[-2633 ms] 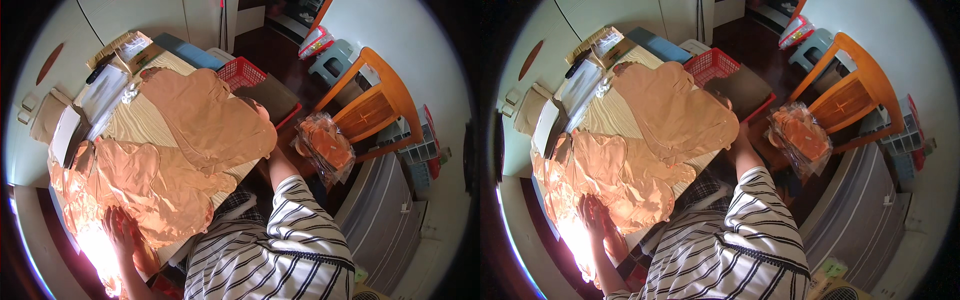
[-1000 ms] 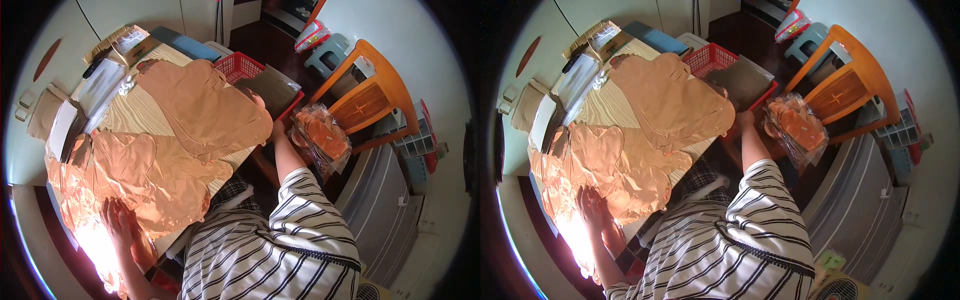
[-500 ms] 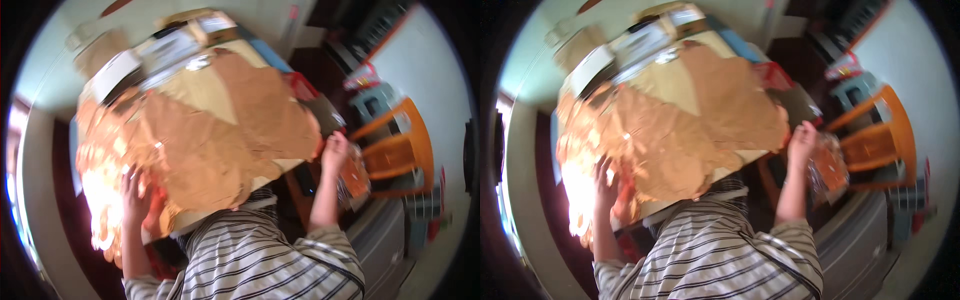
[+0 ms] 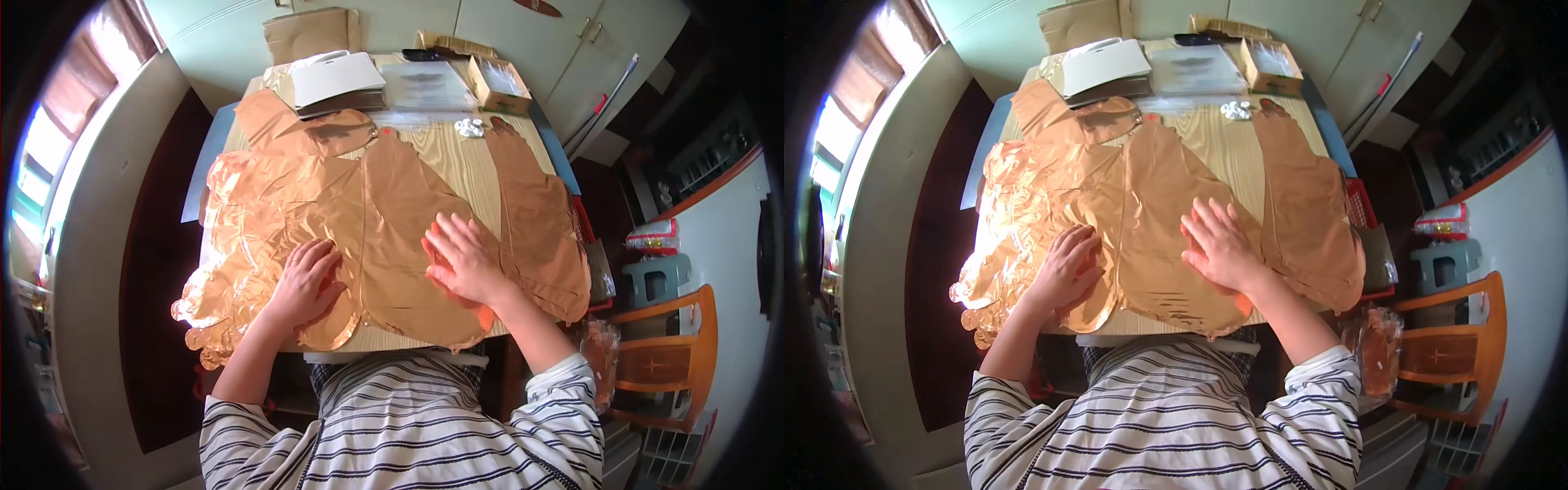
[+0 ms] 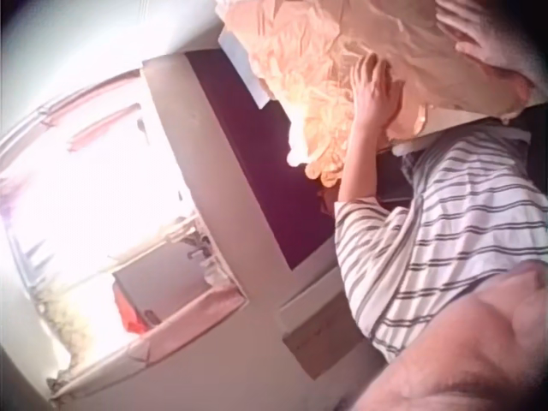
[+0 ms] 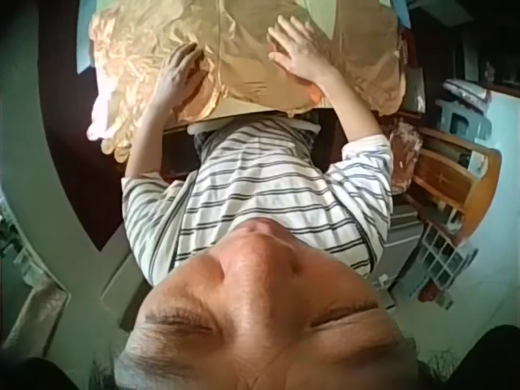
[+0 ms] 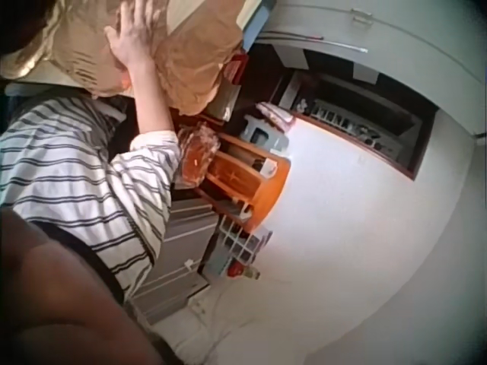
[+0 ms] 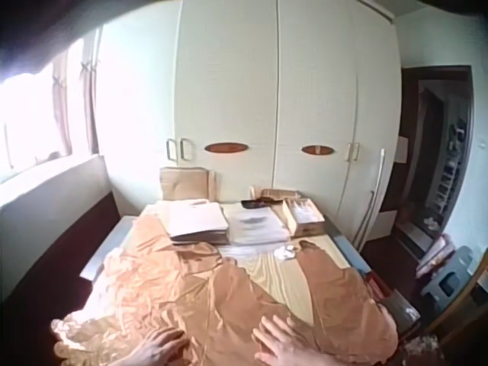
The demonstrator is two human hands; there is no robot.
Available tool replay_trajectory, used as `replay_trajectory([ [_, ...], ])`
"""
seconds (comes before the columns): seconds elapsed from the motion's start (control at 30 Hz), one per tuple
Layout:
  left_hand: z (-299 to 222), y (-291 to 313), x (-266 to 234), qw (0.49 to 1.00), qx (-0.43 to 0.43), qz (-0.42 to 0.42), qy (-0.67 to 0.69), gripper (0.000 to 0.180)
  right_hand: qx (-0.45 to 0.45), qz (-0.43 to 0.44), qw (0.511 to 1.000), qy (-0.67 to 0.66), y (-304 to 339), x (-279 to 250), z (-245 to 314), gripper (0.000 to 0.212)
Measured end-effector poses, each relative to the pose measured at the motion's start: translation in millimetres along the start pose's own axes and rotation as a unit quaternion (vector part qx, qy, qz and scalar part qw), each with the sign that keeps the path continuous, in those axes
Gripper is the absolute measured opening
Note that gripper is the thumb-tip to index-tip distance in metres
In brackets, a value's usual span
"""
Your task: Folding a large metallic foil balloon onto a cardboard insert for retail packaging.
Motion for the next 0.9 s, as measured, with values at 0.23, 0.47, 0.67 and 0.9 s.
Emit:
replay_trajectory([
  [0.23, 0, -2, -5, 1.0, 0.007, 0.002, 0.009, 0.058, 0.001, 0.039, 0.998, -0.05, 6, 13, -4, 0.063],
  [0.47, 37, -40, -22, 0.997, -0.067, -0.017, 0.033, 0.044, 0.019, 0.008, 0.998, -0.062, 1, 4, -8, 0.057],
  [0.67, 187, -101, -18, 0.975, -0.163, -0.097, -0.112, 0.049, 0.003, -0.051, 0.987, -0.151, -86, -9, -27, 0.026],
  [0.9, 195, -72, 10, 0.971, -0.173, -0.095, -0.134, 0.055, -0.022, -0.05, 0.981, -0.186, -266, 86, -39, 0.034],
])
Point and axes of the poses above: each hand's wrist, its own y-axis away from the middle knuckle, its own x-axis out of the palm, z = x × y, the point moved 1 cm from there along -y, towards the middle knuckle, and after that the axes turned 6 degrees about -z, right-handed, at the moved point
